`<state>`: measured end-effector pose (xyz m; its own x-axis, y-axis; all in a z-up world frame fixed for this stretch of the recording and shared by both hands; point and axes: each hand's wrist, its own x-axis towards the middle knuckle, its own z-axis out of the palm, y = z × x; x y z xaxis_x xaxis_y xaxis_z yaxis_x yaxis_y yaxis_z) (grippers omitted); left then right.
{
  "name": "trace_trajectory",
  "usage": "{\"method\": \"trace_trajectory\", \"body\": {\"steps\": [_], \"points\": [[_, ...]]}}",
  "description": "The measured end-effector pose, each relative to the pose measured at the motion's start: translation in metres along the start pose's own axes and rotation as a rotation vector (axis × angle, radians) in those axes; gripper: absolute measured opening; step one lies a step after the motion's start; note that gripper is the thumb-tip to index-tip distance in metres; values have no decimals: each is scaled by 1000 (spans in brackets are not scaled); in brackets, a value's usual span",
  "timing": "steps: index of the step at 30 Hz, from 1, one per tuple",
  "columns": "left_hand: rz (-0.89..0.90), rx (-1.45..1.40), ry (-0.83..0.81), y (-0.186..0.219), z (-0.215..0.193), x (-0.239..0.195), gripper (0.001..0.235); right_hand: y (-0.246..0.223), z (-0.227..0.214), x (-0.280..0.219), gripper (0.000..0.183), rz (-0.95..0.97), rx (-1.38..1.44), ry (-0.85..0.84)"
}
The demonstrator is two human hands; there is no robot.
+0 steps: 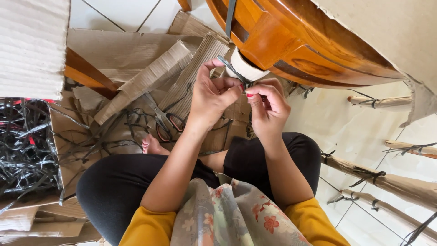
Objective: Wrapping wooden chair legs with protective cardboard and securing them with plastic ties.
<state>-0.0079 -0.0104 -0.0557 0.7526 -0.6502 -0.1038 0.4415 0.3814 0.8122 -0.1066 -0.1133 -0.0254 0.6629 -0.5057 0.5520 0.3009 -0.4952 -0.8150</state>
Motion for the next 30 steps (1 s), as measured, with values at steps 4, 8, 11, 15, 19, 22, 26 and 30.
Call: {"method": "trace_trajectory", "body": {"steps": [4, 8, 11, 15, 19, 22, 26, 30], "points": [[42, 79, -14, 6, 6, -12, 61, -4, 2, 0, 7, -70, -23, 29], [88, 184, -34, 12, 8, -22, 54, -4, -4, 2, 2, -172, -108, 40], [110, 240, -18, 14, 13, -28, 49, -3, -8, 2, 2, -218, -135, 45], [154, 203, 14, 2, 15, -29, 47, -8, -6, 6, 6, -301, -145, 95], [216, 194, 23, -3, 15, -26, 48, 3, -12, 8, 10, -400, -198, 143], [311, 357, 58, 9, 20, -28, 45, 12, -15, 7, 13, -460, -238, 217], [442, 643, 126, 23, 24, -28, 41, 10, -18, 8, 14, -499, -314, 242], [534, 729, 179, 23, 26, -24, 38, 14, -21, 9, 15, -515, -327, 258]]}}
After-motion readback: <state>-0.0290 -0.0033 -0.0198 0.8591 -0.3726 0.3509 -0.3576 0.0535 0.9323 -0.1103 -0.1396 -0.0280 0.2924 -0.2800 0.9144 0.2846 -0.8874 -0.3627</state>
